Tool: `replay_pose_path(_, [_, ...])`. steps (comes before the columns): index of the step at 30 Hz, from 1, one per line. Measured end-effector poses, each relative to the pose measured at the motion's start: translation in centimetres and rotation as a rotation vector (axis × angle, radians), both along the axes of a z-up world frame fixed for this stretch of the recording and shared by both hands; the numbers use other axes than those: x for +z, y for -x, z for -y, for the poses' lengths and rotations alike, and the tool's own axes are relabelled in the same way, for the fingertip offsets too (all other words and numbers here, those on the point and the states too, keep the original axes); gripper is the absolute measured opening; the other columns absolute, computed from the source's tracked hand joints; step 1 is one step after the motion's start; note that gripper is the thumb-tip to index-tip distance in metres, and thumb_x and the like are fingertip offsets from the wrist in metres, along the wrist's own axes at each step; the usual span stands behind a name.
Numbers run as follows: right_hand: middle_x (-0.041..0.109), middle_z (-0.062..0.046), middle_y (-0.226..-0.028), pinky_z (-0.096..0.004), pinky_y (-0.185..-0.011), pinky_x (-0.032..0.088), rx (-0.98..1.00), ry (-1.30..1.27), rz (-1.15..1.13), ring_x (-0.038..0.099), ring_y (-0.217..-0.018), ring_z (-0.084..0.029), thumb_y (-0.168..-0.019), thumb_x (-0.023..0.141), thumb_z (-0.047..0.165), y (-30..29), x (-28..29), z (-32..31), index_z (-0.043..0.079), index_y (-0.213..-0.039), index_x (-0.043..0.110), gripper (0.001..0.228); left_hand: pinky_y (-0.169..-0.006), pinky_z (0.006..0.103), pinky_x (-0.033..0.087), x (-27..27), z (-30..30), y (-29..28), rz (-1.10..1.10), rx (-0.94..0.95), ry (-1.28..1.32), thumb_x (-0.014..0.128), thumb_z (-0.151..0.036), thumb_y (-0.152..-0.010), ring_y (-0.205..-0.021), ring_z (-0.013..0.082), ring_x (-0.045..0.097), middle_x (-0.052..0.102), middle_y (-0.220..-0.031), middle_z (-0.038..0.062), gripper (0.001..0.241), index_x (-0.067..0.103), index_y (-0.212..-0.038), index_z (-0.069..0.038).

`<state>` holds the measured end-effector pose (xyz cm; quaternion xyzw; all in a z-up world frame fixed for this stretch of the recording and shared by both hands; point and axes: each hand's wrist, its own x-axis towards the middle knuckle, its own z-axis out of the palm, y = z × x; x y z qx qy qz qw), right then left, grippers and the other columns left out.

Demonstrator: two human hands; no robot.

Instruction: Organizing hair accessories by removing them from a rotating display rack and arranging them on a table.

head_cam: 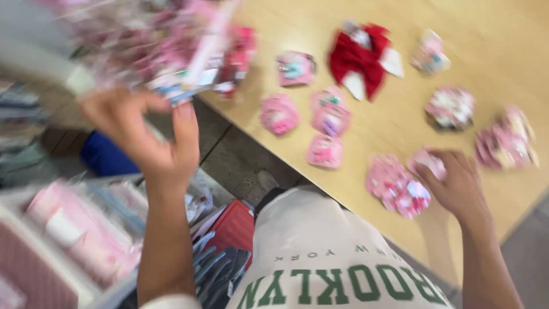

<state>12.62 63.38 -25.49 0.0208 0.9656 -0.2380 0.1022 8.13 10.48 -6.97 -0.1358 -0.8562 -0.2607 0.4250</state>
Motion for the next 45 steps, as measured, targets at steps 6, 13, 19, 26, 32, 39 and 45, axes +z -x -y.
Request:
replay_pose_path(6, [0.043,-0.019,-0.164,-0.064,-0.127,0.031,-0.049,-0.071,0.494,0.034,-0.157,-0.045,-0.084,0.073,0.070,-1.4,2.0,-0.6,0.022,-0.169,0.045,0.102,-0.101,0.0479,0.044,-10.8,-11.5,-3.5,0.455,-0.349,-0.140,0.069,-0.027,-0.106,-0.106,0.0329,0.061,0.064,-0.105,0.010,0.019,0.064,-0.103,-0.008])
replay_pose_path(13, [0.047,-0.009,-0.155,-0.063,-0.120,0.047,0.066,-0.109,0.418,0.046,-0.146,-0.040,-0.075,0.092,0.063,-5.3,-2.8,-0.1,0.034,-0.174,0.038,0.117,-0.092,0.0555,0.060,-21.3,-22.1,-5.4,0.936,-0.801,-0.029,0.071,-0.035,-0.103,-0.108,0.0403,0.073,0.070,-0.117,0.011,0.043,0.066,-0.142,-0.017])
replay_pose_path(19, [0.051,-0.008,-0.148,-0.053,-0.109,0.047,0.052,-0.020,0.100,0.052,-0.136,-0.037,-0.071,0.092,0.052,-8.6,-5.7,-1.9,0.026,-0.168,0.046,0.110,-0.097,0.0627,0.060,-23.9,-24.2,-6.0,1.066,-0.874,0.122,0.070,-0.038,-0.102,-0.113,0.0447,0.072,0.065,-0.129,0.011,0.052,0.061,-0.150,-0.021])
replay_pose_path(26, [0.054,-0.014,-0.141,-0.042,-0.106,0.051,0.056,0.348,-0.238,0.061,-0.131,-0.033,-0.068,0.103,0.037,-7.4,-1.7,2.4,0.005,-0.160,0.046,0.113,-0.092,0.0567,0.064,-20.7,-24.7,-5.8,1.212,-1.002,-0.280,0.068,-0.050,-0.108,-0.104,0.0382,0.080,0.076,-0.123,0.011,0.052,0.063,-0.151,-0.022])
replay_pose_path(32, [0.051,-0.022,-0.144,-0.045,-0.102,0.054,0.052,0.441,-0.383,0.065,-0.125,-0.038,-0.078,0.103,0.030,-4.9,-1.3,7.2,-0.002,-0.156,0.054,0.098,-0.092,0.0468,0.068,-21.3,-23.9,-6.6,1.174,-0.875,-0.640,0.064,-0.033,-0.115,-0.111,0.0382,0.081,0.079,-0.118,0.012,0.028,0.073,-0.135,-0.016])
replay_pose_path(39, [0.062,-0.011,-0.112,-0.033,-0.084,0.052,0.162,0.729,-0.147,0.062,-0.097,-0.020,-0.083,0.077,0.054,-3.1,2.3,12.1,-0.002,-0.129,0.057,0.075,-0.102,0.0327,0.058,-16.3,-15.3,-3.4,0.990,-0.647,-0.758,0.050,-0.040,-0.119,-0.113,0.0179,0.076,0.077,-0.124,0.003,0.035,0.068,-0.136,-0.014])
replay_pose_path(45, [0.070,-0.018,-0.145,-0.041,-0.105,0.062,0.388,0.561,-0.103,0.072,-0.128,-0.029,-0.105,0.067,0.012,-2.3,2.0,11.1,0.000,-0.148,0.064,0.044,-0.086,0.0316,0.073,-6.6,-0.8,-0.1,0.362,-0.545,-1.023,0.052,-0.029,-0.126,-0.104,0.0227,0.081,0.069,-0.141,0.010,0.025,0.060,-0.139,-0.010])
